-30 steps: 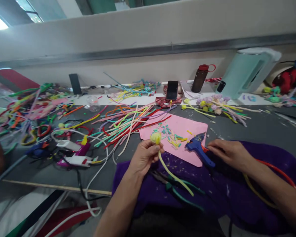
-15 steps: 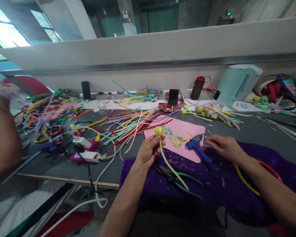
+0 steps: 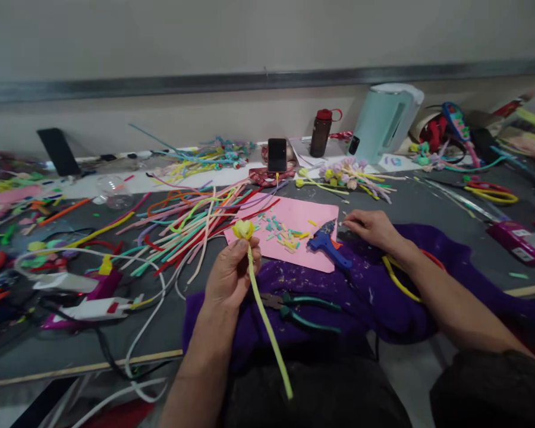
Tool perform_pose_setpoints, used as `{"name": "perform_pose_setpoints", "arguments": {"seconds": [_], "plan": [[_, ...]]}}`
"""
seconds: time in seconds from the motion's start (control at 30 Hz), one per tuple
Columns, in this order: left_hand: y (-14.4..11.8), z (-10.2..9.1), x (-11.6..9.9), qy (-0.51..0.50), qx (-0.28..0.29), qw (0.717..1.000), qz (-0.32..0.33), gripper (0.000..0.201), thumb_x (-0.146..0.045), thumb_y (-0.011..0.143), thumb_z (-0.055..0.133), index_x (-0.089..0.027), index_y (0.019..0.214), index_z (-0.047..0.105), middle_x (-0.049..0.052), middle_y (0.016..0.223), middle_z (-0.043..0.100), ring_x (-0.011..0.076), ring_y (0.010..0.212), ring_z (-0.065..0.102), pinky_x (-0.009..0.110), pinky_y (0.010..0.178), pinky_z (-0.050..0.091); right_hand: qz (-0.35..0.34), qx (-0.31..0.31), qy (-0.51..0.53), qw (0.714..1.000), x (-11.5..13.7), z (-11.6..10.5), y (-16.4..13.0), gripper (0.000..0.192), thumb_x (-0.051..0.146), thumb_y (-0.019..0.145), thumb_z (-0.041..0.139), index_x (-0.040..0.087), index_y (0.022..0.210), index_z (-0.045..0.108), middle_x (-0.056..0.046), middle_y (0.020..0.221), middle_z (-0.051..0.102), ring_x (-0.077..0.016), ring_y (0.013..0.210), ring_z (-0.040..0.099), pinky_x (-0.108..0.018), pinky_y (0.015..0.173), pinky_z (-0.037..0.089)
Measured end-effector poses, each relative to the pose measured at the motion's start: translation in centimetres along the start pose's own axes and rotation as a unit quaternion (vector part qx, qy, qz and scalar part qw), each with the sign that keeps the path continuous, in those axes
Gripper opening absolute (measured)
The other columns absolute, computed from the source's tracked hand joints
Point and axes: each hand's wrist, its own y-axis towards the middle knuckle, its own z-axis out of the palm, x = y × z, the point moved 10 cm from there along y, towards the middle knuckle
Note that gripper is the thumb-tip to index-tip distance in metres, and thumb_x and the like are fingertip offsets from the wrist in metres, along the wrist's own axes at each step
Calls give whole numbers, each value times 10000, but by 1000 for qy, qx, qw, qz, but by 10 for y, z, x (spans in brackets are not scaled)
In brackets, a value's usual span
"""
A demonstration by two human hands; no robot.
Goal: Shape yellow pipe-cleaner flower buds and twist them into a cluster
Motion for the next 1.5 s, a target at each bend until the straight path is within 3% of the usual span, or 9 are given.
{"name": "perform_pose_setpoints", "arguments": {"seconds": [0.27,0.5,0.6,0.67,0.77,0.93,1.07,1.2,1.5], "plan": [[-1,2,-3,3,6,1000,17,202,-245,608,713,-96,727,645,3,537,573,48,429,503,116,350,381,-43,-85,0,995,8,-21,-9,199,246,805,472,167,880,639,-70,822,645,-167,705,583,-251,618,413],[-2,3,-6,17,18,999,34,199,-257,638,696,-96,742,642,7,560,586,46,426,507,112,342,368,-21,12,66,998,24,-7,-11,201,285,831,472,176,858,638,-21,714,651,-133,606,571,-229,565,404],[-2,5,-6,26,26,999,38,190,-262,647,689,-101,740,645,-2,561,579,36,418,492,108,337,354,-55,73,71,993,63,-4,-21,213,302,852,451,183,876,627,-29,773,658,-138,662,585,-236,604,415],[-3,6,-7,26,31,998,44,192,-265,648,689,-103,744,649,-7,559,575,30,413,479,109,339,350,-129,146,51,979,105,6,-36,208,292,861,442,186,905,616,-40,829,652,-144,724,590,-250,654,417],[-3,6,-10,23,34,998,56,197,-263,638,695,-102,742,653,-6,568,578,27,419,470,111,345,342,-208,205,7,956,160,25,-65,254,330,878,415,169,966,591,-68,871,618,-160,769,569,-273,677,414],[-2,2,-12,30,22,997,63,207,-268,623,698,-100,732,648,-9,558,577,33,415,474,127,347,328,-208,195,-118,951,193,54,-85,410,467,815,457,129,1032,540,-131,939,568,-237,809,536,-339,670,406],[-2,2,-11,29,25,997,60,193,-253,615,703,-104,722,643,-4,572,588,34,409,471,131,342,317,-190,209,-137,949,198,63,-86,532,519,762,483,124,1119,490,-142,986,551,-266,867,520,-359,699,407],[-3,1,-14,12,26,997,66,190,-252,621,705,-112,733,641,-5,570,586,36,414,475,125,340,316,-160,237,-137,948,192,64,-76,453,448,728,518,110,1029,542,-148,960,568,-263,843,533,-350,706,401],[-4,-13,-36,-63,16,991,120,205,-288,646,692,-124,754,635,-21,546,570,37,409,474,140,370,355,-11,345,124,930,137,60,-49,284,355,692,565,155,893,574,-30,763,586,-158,668,524,-244,559,377]]}}
